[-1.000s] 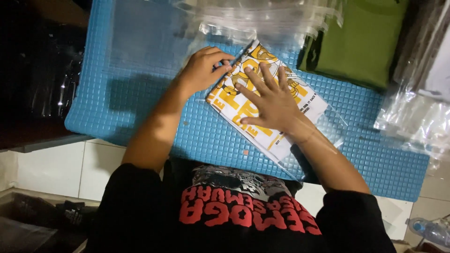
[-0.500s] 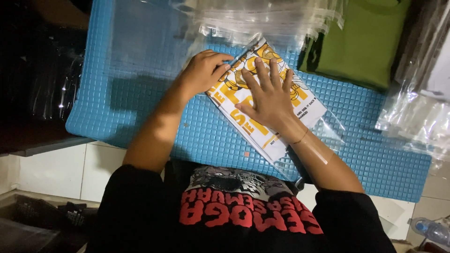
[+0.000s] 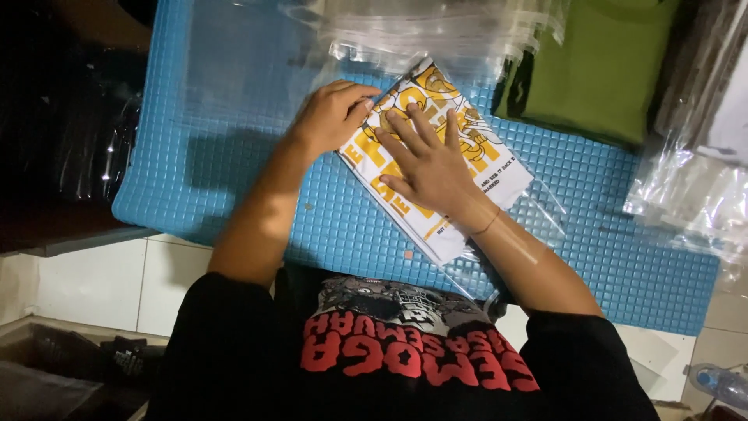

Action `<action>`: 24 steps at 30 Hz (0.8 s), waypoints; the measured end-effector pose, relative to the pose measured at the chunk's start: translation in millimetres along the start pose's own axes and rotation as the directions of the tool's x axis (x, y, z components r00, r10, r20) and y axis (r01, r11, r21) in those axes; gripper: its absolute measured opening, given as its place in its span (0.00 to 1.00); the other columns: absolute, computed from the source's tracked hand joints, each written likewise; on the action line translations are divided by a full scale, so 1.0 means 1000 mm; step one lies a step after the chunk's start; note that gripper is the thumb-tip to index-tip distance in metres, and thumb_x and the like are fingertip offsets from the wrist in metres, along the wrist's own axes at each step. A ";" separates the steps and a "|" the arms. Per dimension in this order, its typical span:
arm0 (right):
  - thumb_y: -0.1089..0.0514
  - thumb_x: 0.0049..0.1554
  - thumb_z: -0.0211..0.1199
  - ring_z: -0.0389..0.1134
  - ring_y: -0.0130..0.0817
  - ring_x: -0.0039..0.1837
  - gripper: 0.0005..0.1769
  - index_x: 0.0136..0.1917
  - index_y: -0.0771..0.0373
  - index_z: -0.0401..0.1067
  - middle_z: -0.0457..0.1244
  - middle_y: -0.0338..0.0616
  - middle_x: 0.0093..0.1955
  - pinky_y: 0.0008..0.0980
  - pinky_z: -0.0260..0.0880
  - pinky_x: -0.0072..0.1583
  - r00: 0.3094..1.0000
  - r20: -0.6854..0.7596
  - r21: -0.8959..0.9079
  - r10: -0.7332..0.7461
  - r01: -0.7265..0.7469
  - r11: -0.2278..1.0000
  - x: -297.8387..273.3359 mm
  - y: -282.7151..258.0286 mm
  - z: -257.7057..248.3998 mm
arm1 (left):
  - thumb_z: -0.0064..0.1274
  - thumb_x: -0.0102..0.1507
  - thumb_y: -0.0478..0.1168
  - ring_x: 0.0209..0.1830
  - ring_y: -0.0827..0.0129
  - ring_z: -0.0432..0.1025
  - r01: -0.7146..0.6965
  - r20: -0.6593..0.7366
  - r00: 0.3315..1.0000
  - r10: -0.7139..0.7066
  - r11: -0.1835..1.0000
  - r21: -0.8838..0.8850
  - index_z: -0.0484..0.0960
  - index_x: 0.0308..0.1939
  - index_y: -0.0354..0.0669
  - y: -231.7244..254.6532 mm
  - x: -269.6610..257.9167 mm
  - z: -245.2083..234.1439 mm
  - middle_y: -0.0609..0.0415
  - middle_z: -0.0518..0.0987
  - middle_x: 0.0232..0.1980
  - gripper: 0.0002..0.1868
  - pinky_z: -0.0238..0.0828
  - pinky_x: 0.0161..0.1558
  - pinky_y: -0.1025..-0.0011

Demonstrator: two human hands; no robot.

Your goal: The person folds green and white t-shirts and places each into a clear plastic bag on a blue mat. The person stacks the packaged shirts on the table.

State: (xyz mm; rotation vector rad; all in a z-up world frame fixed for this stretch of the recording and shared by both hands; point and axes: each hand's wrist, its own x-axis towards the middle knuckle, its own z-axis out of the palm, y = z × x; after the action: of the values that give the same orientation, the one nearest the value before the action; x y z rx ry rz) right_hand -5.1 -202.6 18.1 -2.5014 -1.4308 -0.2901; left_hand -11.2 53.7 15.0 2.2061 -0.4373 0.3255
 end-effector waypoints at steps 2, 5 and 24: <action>0.24 0.65 0.39 0.52 0.50 0.82 0.42 0.74 0.55 0.69 0.61 0.51 0.76 0.68 0.31 0.76 0.999 -0.052 0.074 0.000 0.003 0.997 -0.002 0.002 -0.005 | 0.52 0.69 0.32 0.42 0.45 0.77 -0.028 -0.040 0.999 0.030 0.999 0.038 0.84 0.56 0.39 -0.005 -0.002 0.004 0.42 0.82 0.39 0.13 0.75 0.44 0.55; 0.32 0.63 0.53 0.66 0.50 0.56 0.27 0.52 0.58 0.70 0.61 0.47 0.50 0.55 0.61 0.61 0.968 -0.246 0.071 -0.053 0.073 0.995 -0.005 0.003 -0.003 | 0.53 0.69 0.32 0.43 0.50 0.78 -0.011 -0.111 0.994 0.013 1.000 0.017 0.86 0.54 0.40 -0.002 -0.004 0.009 0.47 0.82 0.41 0.11 0.75 0.45 0.61; 0.23 0.63 0.30 0.33 0.56 0.86 0.43 0.83 0.41 0.54 0.45 0.43 0.86 0.80 0.23 0.73 0.956 0.292 0.067 0.005 -0.026 0.997 -0.018 -0.004 -0.039 | 0.56 0.68 0.35 0.38 0.50 0.78 0.082 -0.034 0.996 -0.079 0.992 0.092 0.85 0.55 0.45 -0.004 -0.007 -0.003 0.47 0.84 0.38 0.12 0.76 0.40 0.58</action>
State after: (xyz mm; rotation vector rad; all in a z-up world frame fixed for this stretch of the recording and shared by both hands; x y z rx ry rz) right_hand -19.7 -227.6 50.4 -2.5777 -1.4940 0.1380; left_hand -15.9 60.3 11.6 2.2995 -0.3213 0.3408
